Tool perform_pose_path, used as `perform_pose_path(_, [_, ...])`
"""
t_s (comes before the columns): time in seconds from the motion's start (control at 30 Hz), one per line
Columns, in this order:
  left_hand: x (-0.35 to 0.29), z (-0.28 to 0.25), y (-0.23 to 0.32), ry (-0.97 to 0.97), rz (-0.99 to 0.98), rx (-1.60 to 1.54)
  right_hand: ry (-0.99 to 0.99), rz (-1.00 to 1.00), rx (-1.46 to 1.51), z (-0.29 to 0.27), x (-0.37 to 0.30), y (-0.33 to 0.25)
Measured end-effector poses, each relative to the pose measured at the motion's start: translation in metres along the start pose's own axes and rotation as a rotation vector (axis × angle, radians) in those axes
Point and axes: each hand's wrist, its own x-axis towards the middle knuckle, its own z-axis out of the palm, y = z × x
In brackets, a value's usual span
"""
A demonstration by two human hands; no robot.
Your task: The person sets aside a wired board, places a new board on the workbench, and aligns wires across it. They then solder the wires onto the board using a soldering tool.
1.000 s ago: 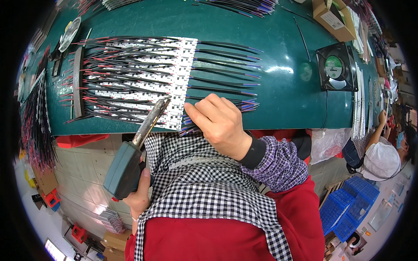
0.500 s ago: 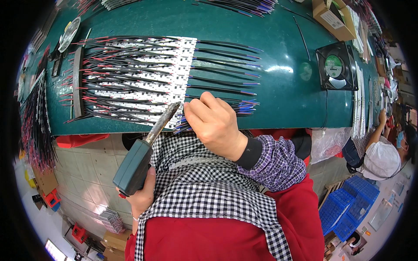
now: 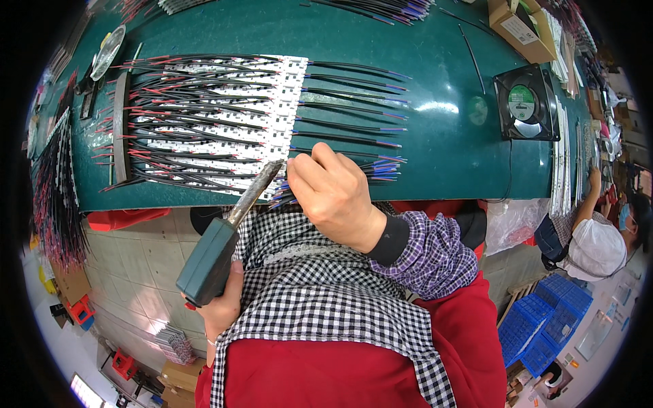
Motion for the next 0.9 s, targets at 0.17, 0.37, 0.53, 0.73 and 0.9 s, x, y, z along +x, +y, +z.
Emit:
perform_pose_path(0.17, [-0.008,-0.002,-0.006,0.037,-0.074,-0.046,-0.014,0.001,0.008,0.0,0.0,0.0])
perform_pose_path(0.37, [-0.002,-0.004,0.002,0.007,-0.029,0.007,-0.002,0.0,0.025,0.0,-0.002,0.003])
perform_pose_path(0.53, [0.002,-0.005,0.004,-0.029,-0.039,0.012,-0.005,-0.02,0.041,-0.001,0.0,0.006])
perform_pose_path(0.73, [0.006,-0.009,0.011,-0.062,-0.054,0.019,-0.01,-0.05,0.026,-0.001,0.001,0.006])
perform_pose_path(0.9, [0.01,-0.009,0.015,-0.057,-0.043,0.008,0.001,-0.082,0.001,0.0,0.001,0.006])
